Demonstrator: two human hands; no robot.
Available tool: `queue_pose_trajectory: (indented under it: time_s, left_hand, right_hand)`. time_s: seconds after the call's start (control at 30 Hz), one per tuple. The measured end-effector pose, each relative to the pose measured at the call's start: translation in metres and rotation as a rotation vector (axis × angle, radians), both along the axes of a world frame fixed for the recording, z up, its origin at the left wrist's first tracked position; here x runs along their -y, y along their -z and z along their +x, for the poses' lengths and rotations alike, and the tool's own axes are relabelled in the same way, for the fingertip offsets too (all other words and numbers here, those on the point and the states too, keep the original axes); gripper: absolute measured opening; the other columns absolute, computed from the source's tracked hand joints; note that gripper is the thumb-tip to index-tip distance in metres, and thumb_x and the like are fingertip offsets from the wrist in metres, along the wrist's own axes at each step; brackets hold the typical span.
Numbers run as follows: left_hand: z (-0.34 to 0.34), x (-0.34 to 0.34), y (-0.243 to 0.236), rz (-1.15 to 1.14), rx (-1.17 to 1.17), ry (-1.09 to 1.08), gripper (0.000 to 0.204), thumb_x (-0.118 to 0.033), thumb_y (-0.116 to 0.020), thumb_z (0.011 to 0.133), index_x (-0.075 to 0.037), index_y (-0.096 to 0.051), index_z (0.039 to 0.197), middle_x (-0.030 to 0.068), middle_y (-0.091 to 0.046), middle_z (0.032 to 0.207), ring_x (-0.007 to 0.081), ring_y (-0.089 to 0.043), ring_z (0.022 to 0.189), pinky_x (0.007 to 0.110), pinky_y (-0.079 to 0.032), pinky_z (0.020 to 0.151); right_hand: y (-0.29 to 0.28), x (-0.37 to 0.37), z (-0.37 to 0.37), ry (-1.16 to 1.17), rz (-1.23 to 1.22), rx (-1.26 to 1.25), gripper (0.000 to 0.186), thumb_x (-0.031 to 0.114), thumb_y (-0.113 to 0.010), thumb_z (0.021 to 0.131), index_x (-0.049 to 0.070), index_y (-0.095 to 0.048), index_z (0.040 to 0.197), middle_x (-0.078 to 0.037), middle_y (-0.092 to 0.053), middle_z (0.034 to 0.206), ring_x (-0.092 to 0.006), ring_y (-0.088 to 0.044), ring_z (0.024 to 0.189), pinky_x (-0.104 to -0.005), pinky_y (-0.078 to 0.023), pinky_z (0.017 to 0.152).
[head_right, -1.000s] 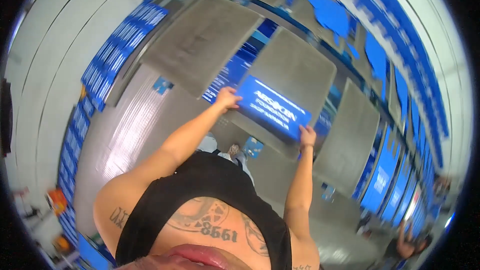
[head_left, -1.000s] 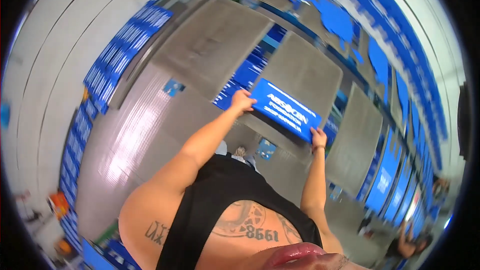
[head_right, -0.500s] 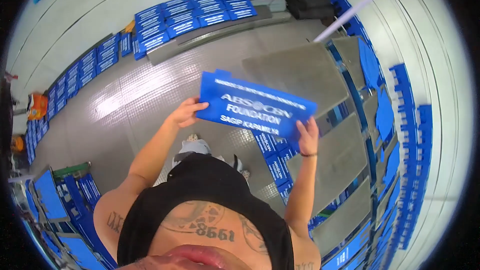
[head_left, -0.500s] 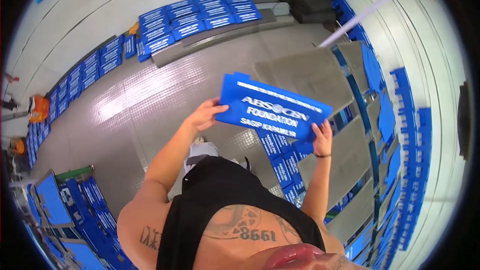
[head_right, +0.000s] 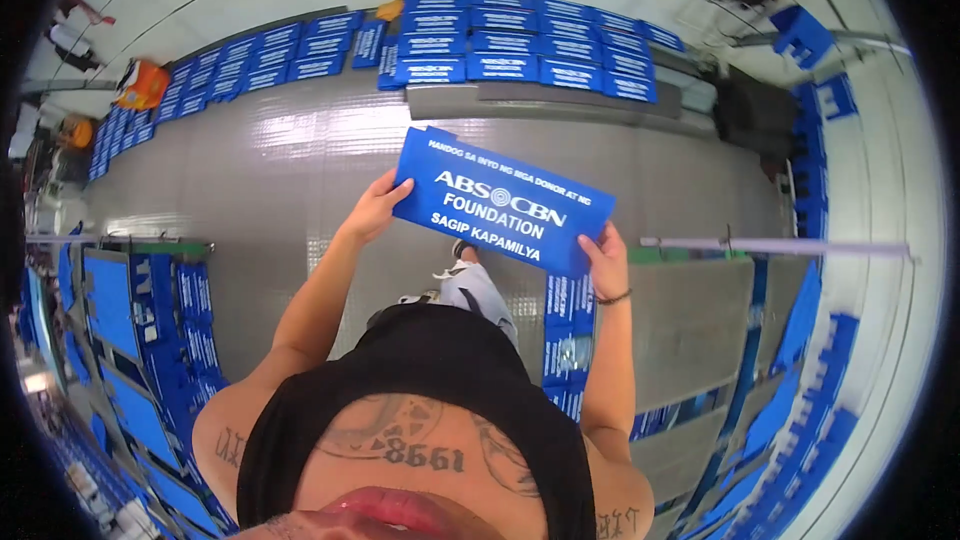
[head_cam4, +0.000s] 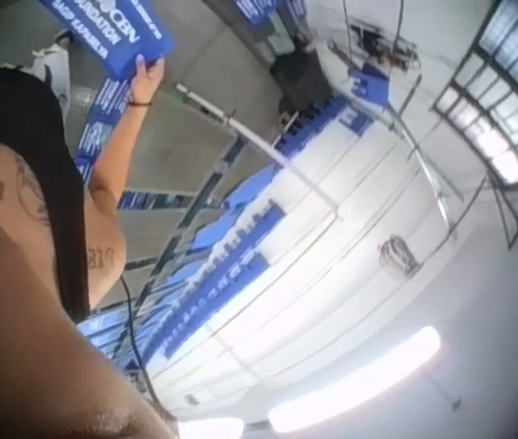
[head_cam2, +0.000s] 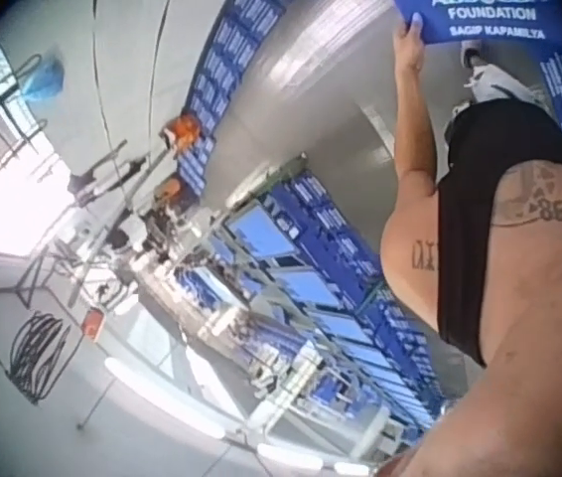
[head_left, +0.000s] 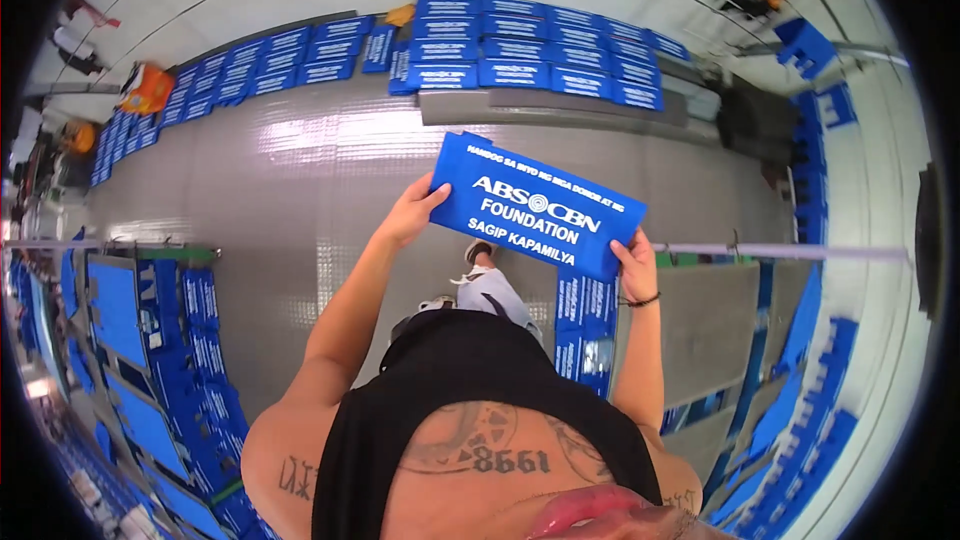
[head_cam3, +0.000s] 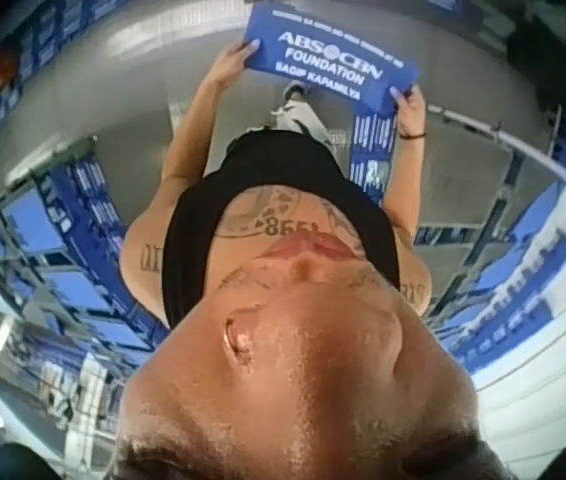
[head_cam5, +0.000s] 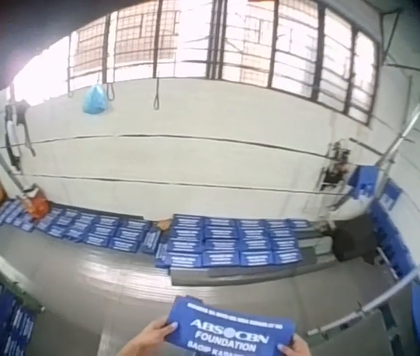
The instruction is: Placing and collecting blue reusable bags on screen printing boards at a series of stations.
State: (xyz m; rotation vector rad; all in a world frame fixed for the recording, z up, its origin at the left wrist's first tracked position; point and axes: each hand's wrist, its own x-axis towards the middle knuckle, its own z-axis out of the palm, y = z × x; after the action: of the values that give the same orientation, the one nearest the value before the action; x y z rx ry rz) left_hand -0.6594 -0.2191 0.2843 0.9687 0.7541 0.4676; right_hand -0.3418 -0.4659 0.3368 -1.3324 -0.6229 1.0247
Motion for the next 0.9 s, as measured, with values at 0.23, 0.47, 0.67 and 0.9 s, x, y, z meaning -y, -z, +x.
queue_pose_trajectory:
  time_s: [0.23,0.47,0.67,0.9]
  left_hand:
    - [0.097,-0.127,0.007,0.057,-0.116,0.005,0.037,-0.025,-0.056,0.099,0.0,-0.055,0.125,0.0036,-0.063,0.112,0.0115,-0.056,0.101,0.028,-0.044,0.093]
    - [0.238,-0.229,0.0,0.082,-0.034,-0.011,0.035,-0.021,-0.056,0.098,-0.001,-0.055,0.126,0.0039,-0.064,0.114,0.0124,-0.059,0.102,0.028,-0.046,0.092]
    - [0.407,-0.296,0.018,0.209,-0.052,0.374,0.026,-0.017,-0.059,0.096,-0.001,-0.062,0.116,0.0029,-0.067,0.105,0.0104,-0.06,0.093,0.026,-0.046,0.088]
    - [0.641,-0.298,0.026,0.116,-0.078,0.682,0.026,-0.014,-0.062,0.094,-0.001,-0.061,0.117,0.0031,-0.068,0.101,0.0107,-0.06,0.092,0.027,-0.045,0.088]
  right_hand:
    - [0.03,-0.121,0.091,0.0,-0.126,0.036,0.037,0.004,-0.058,0.093,-0.001,-0.051,0.129,-0.006,-0.062,0.117,-0.0119,-0.058,0.105,-0.0269,-0.046,0.092]
    - [0.021,-0.201,0.214,0.072,-0.033,0.112,0.028,0.006,-0.059,0.093,0.0,-0.056,0.121,-0.004,-0.065,0.109,-0.0095,-0.059,0.096,-0.026,-0.048,0.085]
    - [0.057,-0.183,0.315,0.288,-0.18,0.168,0.035,0.009,-0.06,0.093,0.003,-0.052,0.126,-0.004,-0.065,0.108,-0.0103,-0.06,0.092,-0.0256,-0.051,0.077]
    - [0.067,-0.127,0.401,0.446,-0.423,0.063,0.05,0.006,-0.061,0.091,0.004,-0.04,0.137,-0.008,-0.058,0.123,-0.0166,-0.058,0.105,-0.0283,-0.05,0.083]
